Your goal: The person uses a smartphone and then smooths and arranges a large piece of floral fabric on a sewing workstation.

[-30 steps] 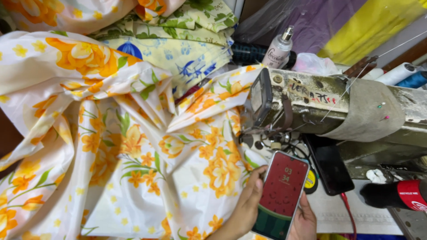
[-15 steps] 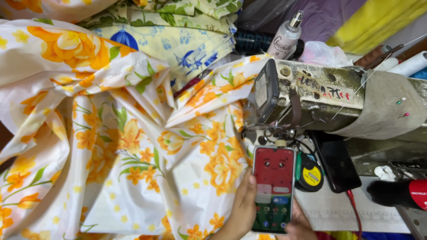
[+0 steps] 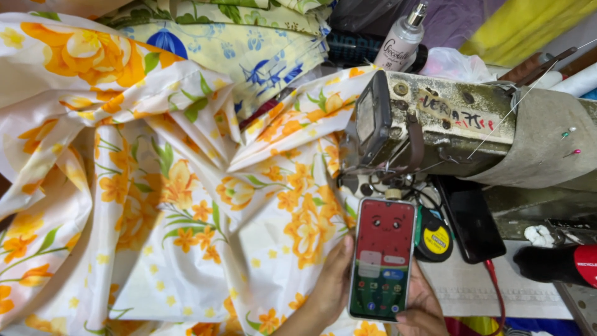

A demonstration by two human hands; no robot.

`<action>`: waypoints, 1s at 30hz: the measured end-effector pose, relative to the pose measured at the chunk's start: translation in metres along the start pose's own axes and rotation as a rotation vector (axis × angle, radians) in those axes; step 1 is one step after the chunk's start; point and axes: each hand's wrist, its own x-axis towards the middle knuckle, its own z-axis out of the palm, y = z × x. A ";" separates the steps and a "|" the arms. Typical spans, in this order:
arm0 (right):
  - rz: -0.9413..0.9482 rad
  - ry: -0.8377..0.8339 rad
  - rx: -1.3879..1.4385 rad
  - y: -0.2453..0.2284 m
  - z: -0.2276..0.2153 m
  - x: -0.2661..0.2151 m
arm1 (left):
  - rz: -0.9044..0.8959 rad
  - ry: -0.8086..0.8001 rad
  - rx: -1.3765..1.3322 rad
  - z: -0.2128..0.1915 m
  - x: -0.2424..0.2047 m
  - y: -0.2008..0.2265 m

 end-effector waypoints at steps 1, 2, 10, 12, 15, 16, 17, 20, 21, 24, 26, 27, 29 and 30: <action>0.007 0.002 0.003 0.001 -0.022 -0.010 | 0.000 0.008 -0.003 -0.002 0.001 -0.002; 0.126 0.111 0.320 0.002 -0.044 -0.019 | -0.035 0.033 -0.038 -0.003 0.002 -0.004; 0.010 0.087 0.057 0.004 -0.001 -0.009 | -0.026 0.063 -0.036 0.000 0.001 -0.002; -0.044 0.136 -0.044 0.010 -0.016 -0.015 | 0.004 -0.005 0.006 0.003 0.000 0.003; -0.029 0.155 -0.156 0.013 -0.023 -0.018 | 0.029 -0.025 0.083 0.004 -0.002 0.008; -0.028 0.156 -0.154 0.014 -0.021 -0.017 | 0.029 -0.023 0.084 0.005 -0.002 0.009; -0.025 0.211 -0.215 0.015 -0.019 -0.016 | 0.027 -0.012 0.071 0.005 -0.001 0.009; -0.009 0.273 -0.319 0.016 -0.022 -0.017 | 0.024 0.011 0.075 0.006 -0.001 0.010; 0.006 0.276 -0.363 0.016 -0.025 -0.018 | 0.025 0.024 0.092 0.006 -0.002 0.011; -0.038 0.099 -0.094 0.010 -0.005 -0.006 | 0.039 0.019 0.095 0.005 -0.001 0.010; -0.036 0.122 -0.088 0.011 -0.008 -0.008 | 0.027 0.028 0.088 0.004 -0.001 0.010; -0.037 0.147 -0.084 0.011 -0.010 -0.009 | 0.014 0.035 0.082 0.003 -0.001 0.009; -0.046 0.107 -0.030 0.012 -0.009 -0.009 | 0.004 0.046 0.084 0.004 -0.001 0.011; -0.056 0.066 0.025 0.012 -0.009 -0.009 | -0.006 0.056 0.086 0.004 -0.001 0.011</action>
